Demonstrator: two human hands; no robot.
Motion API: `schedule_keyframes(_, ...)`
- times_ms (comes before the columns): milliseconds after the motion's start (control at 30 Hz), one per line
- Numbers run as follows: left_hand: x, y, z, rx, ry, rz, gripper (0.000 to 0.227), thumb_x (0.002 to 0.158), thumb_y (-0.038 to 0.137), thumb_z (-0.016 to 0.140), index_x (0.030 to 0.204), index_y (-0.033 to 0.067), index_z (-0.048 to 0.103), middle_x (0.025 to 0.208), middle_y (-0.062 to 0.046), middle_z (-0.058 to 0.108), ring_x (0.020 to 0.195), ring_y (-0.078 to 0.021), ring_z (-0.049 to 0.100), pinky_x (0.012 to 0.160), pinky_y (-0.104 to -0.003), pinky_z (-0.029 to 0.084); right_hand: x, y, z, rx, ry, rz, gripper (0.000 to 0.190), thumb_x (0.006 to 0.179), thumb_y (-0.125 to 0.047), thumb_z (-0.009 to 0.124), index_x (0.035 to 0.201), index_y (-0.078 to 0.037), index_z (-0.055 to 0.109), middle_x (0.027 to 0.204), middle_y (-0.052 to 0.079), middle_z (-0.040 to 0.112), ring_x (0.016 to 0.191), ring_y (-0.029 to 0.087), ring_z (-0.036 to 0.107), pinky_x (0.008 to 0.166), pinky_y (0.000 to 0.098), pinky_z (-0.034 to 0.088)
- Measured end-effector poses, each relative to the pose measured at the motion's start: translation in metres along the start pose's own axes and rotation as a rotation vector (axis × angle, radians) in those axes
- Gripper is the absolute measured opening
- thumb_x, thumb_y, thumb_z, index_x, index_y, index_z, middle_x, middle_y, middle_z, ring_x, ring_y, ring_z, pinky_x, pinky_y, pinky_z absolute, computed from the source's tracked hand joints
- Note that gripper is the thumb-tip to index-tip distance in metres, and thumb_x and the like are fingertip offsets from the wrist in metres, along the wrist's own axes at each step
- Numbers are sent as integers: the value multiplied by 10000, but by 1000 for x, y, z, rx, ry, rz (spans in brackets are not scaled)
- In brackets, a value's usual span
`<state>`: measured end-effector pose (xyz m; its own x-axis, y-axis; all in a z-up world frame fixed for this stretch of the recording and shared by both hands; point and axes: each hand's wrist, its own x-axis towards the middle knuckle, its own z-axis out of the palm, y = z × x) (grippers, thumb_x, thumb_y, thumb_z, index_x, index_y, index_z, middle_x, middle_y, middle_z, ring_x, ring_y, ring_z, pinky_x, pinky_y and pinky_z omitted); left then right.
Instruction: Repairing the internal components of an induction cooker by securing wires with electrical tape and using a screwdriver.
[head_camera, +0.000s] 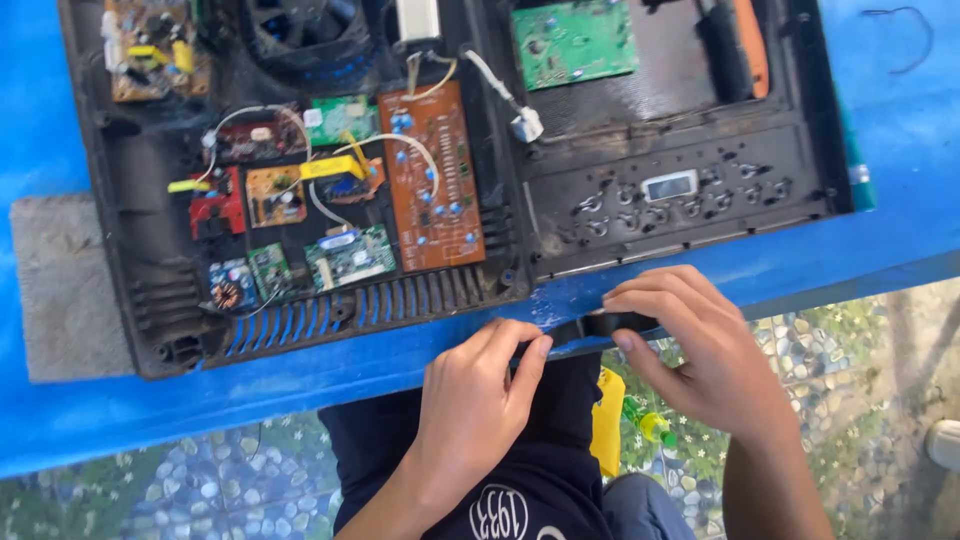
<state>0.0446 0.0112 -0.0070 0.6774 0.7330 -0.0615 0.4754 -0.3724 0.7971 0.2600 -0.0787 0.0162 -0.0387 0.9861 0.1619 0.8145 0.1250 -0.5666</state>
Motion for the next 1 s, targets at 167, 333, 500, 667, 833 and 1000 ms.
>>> schedule_keyframes(167, 12, 16, 0, -344, -135, -141, 257, 1005, 296, 556, 1039, 124, 745, 974, 7, 803, 470, -94, 563, 405, -231, 440, -1, -2, 4, 51, 91, 36, 280, 1051, -244, 478, 1118, -41, 659, 1109, 85, 727, 1034, 269, 677, 907, 417, 536)
schedule_keyframes(333, 17, 26, 12, -700, -154, -230, 297, 981, 314, 548, 1020, 83, 731, 1160, -56, 829, 750, -123, 777, 566, -252, 707, -15, 26, 6, 58, 305, 11, 260, 1041, -289, 512, 1154, -106, 659, 1171, 70, 714, 1157, 231, 652, 1087, 429, 461)
schedule_keyframes(500, 18, 29, 14, -648, -167, -248, 316, 976, 318, 549, 1068, 96, 754, 1082, -54, 864, 629, -166, 805, 547, -227, 666, -31, 98, -64, -299, 682, 226, 163, 1175, -80, 525, 1264, 27, 610, 1201, 208, 619, 1032, 311, 631, 875, 404, 506)
schedule_keyframes(667, 16, 29, 14, -652, -166, -256, 332, 976, 308, 551, 1128, 95, 754, 1045, -75, 875, 675, -139, 810, 563, -217, 671, -43, 146, -88, -334, 422, 625, 325, 1123, -131, 642, 1370, 80, 632, 1267, 258, 539, 916, 304, 644, 700, 413, 532)
schedule_keyframes(833, 15, 26, 10, -754, -214, -231, 305, 996, 288, 532, 1094, 71, 723, 1124, -90, 836, 898, -154, 802, 612, -258, 698, -46, 156, -81, -323, 421, 667, 141, 1156, -123, 694, 1170, 13, 729, 1171, 205, 595, 817, 269, 621, 753, 415, 543)
schedule_keyframes(1000, 13, 21, 9, -787, -208, -208, 271, 1004, 273, 532, 1060, 72, 706, 1196, -93, 816, 920, -167, 802, 609, -254, 681, -67, 154, -77, -271, 806, 554, 91, 1191, -23, 779, 1186, -8, 689, 1067, 111, 661, 881, 185, 557, 728, 313, 448)
